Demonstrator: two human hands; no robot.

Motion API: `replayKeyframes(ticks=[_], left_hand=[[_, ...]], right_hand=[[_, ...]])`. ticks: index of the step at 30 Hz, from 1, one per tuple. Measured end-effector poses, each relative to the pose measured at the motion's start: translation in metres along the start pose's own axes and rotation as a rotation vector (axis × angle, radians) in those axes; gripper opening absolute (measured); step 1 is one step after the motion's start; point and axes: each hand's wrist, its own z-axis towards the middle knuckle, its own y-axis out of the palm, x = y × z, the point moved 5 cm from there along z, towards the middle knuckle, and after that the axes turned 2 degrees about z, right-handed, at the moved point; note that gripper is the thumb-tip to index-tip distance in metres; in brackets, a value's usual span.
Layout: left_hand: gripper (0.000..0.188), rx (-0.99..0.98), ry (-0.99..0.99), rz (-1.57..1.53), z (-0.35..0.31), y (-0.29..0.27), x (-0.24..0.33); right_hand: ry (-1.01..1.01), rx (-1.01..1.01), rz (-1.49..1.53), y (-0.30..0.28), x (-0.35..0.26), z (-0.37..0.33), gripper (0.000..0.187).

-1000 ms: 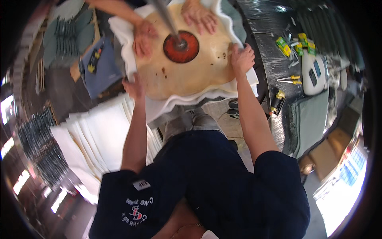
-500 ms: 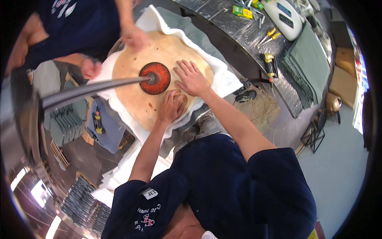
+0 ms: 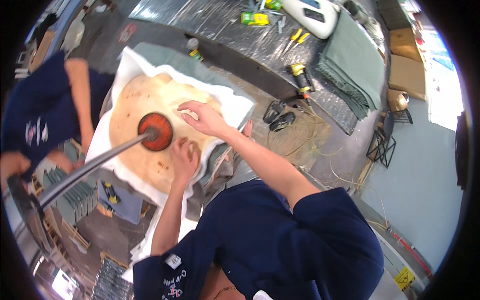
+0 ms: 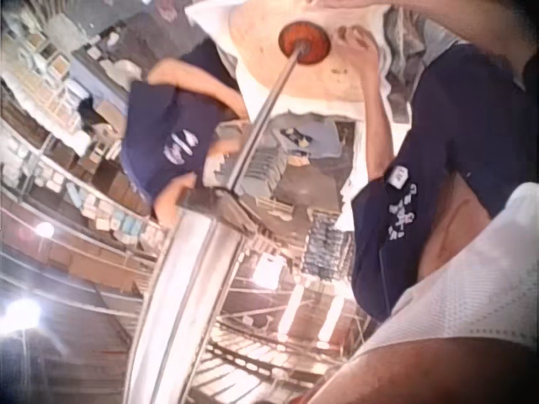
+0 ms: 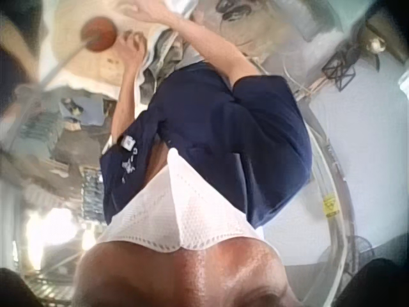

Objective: The person assembles cushion covers by placing fabric and foam layers onto a circular fixture, then using a staple gun to secure the edges. They repeatedly flip the cushion, add layers, and staple the perimeter.

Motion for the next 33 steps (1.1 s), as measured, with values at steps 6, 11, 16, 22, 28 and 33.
replayKeyframes(ticks=[6,11,16,22,28,33], left_hand=[[0.08,0.064,-0.218,-0.459,0.094,0.024,0.125],[0.063,0.012,-0.559,-0.252,0.137,0.057,0.126],[0.058,0.234,-0.834,-0.313,0.089,0.046,0.076],[0.061,0.343,-0.316,0.17,0.16,-0.006,0.144],[0.063,-0.512,0.234,0.012,0.162,0.046,0.233],[0.052,-0.747,0.738,0.328,0.13,0.073,0.177]], right_hand=[[0.268,0.622,0.011,-0.221,0.07,-0.036,0.015],[0.941,0.504,-0.633,-0.385,0.342,-0.118,0.069],[0.905,0.371,-0.856,-0.425,0.431,-0.131,0.091],[0.978,0.434,-0.74,-0.44,0.442,-0.127,0.098],[0.828,0.318,-0.607,-0.43,0.318,-0.119,0.073],[0.628,0.145,-0.568,-0.395,0.247,-0.16,0.054]])
